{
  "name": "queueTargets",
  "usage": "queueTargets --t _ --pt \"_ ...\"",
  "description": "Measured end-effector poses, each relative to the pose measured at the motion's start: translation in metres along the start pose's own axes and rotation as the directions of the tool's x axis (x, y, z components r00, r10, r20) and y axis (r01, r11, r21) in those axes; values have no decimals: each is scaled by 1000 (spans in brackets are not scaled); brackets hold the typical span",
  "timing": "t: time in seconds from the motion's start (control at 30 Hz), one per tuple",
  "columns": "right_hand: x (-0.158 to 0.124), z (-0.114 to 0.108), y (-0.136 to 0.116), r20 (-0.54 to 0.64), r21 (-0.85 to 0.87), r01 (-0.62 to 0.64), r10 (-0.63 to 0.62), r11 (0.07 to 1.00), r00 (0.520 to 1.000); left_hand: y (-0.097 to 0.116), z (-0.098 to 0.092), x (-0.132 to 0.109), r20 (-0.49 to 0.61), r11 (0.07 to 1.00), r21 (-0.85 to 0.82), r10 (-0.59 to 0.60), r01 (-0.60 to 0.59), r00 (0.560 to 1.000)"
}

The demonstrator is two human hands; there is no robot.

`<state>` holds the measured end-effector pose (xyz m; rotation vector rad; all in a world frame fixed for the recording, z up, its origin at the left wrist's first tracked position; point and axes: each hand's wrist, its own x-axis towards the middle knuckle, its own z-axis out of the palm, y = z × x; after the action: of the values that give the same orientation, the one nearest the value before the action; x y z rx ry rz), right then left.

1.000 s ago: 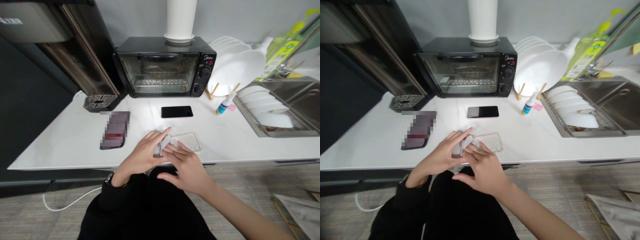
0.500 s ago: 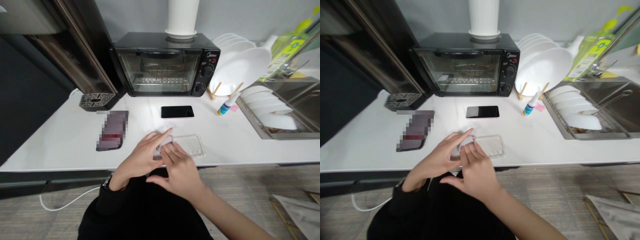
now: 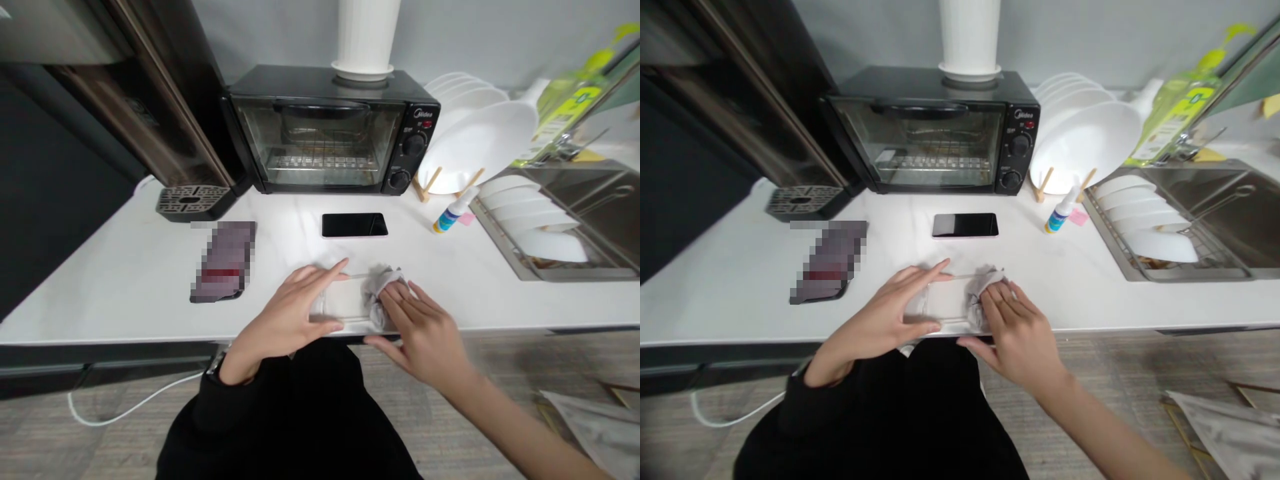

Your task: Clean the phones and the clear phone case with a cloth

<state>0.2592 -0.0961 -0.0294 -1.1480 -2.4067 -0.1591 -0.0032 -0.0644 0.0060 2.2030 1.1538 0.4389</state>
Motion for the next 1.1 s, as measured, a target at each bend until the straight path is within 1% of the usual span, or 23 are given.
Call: queueTargets --t 0.07,0.13,0.17,0.2,0.23,0.27,0.37,0.43,0.47,0.5,0.53,0.57,0.6,0.67,0.7,0.77,0.8,0.83,0.9,0.97,1.03,1.1 --pt "20 20 -35 -51 31 -61 63 998 997 -1 0 0 -3 1000 -10 -3 3 1000" --pt "36 35 -67 -73 122 -54 63 991 995 -2 -1 -1 -10 1000 -8 -29 29 1000" --pt "40 37 -76 -72 161 -44 56 986 996 -2 -1 -2 -18 999 -5 -42 42 999" --pt "42 37 -80 -67 193 -25 39 981 997 -3 -2 -3 -24 999 -2 -50 50 998" --pt "40 34 -78 -54 214 -4 16 977 998 -3 -2 -4 -27 999 -1 -50 50 998" --pt "34 28 -70 -32 229 19 -12 973 999 -3 -3 -4 -26 999 0 -43 43 999" --pt "5 1 -27 37 210 59 -68 976 997 -1 -3 -4 -18 1000 1 -24 24 1000" --pt "-14 -15 3 55 141 39 -47 989 997 1 -2 -3 -22 999 2 -33 33 999" --pt "-20 -21 13 49 102 25 -30 994 998 2 -2 -2 -22 999 4 -38 39 999" --pt "-23 -23 20 37 65 11 -13 998 999 3 -1 -1 -20 999 5 -42 42 999" --pt "-23 -21 21 20 32 -7 7 999 1000 4 -1 0 -17 999 5 -41 41 999" --pt "-19 -16 16 0 8 -30 30 1000 1000 4 0 0 -16 999 5 -37 37 999" --pt "-11 -8 7 -28 -4 -54 54 999 998 4 0 1 -15 1000 4 -30 30 999" --pt "10 14 -23 -82 11 -105 106 994 991 1 0 1 -18 1000 -1 -17 17 1000" --pt "22 25 -40 -109 52 -108 113 993 988 -1 0 1 -21 1000 -1 -14 14 1000" --pt "43 41 -68 -110 164 -94 112 982 988 -5 -1 -1 -33 1000 -2 -22 22 999" --pt "50 44 -76 -108 203 -90 113 975 988 -6 -2 -2 -43 999 -3 -33 33 999" --pt "52 44 -79 -93 240 -75 99 968 991 -6 -2 -3 -52 999 -5 -44 44 998" --pt "44 33 -69 -39 280 -36 49 959 998 -5 -4 -5 -55 998 -13 -55 55 997" --pt "21 13 -43 24 277 -1 -6 961 1000 -2 -4 -5 -46 998 -21 -52 51 998" --pt "-4 -7 -13 41 208 -8 0 978 999 1 -3 -4 -38 999 -22 -47 46 998" --pt "-20 -20 11 31 121 -30 27 992 999 3 -1 -3 -39 999 -13 -44 43 998"
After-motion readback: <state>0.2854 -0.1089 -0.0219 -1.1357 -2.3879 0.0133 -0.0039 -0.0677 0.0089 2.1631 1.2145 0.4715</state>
